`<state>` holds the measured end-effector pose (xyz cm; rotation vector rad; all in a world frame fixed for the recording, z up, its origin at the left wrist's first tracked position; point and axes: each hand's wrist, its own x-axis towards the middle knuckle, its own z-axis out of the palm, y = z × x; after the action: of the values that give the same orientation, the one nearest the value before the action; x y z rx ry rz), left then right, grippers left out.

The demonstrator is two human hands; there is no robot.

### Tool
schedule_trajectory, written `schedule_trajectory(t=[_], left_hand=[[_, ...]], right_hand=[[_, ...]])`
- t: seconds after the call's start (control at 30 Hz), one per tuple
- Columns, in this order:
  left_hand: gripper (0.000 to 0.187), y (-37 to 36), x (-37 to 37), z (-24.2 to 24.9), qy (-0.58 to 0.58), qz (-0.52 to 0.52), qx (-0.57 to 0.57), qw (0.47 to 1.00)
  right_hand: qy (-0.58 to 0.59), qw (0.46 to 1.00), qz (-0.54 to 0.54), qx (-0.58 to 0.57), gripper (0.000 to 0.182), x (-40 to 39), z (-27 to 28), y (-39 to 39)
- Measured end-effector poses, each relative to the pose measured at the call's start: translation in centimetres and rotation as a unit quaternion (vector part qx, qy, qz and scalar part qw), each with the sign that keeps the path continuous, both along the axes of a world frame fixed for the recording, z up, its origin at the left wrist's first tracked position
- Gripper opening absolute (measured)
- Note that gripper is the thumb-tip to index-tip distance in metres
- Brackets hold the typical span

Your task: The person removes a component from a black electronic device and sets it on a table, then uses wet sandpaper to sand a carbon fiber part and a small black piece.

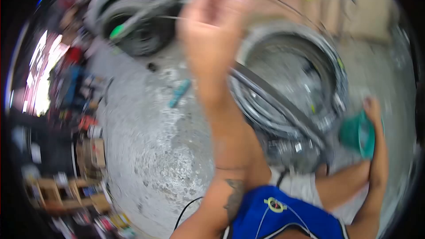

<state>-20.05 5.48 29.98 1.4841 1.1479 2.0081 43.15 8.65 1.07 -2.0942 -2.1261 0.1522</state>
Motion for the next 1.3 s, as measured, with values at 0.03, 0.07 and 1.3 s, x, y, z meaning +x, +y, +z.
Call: schedule_trajectory(t=[0.03,0.07,1.3], left_hand=[[0.029,0.3,0.2,0.0,0.019,-0.019,-0.013,1.000],[0.029,0.5,0.7,0.2,0.045,0.010,-0.036,0.998],[0.078,-11.2,25.7,-34.1,0.542,-0.204,-0.183,0.795]], right_hand=[[0.018,0.994,-0.023,0.102,0.034,0.3,1.3,-0.9],[0.032,0.993,-0.044,0.103,0.038,1.6,2.1,-0.7],[0.302,0.923,0.186,0.146,0.032,-13.2,-3.9,-13.4]])
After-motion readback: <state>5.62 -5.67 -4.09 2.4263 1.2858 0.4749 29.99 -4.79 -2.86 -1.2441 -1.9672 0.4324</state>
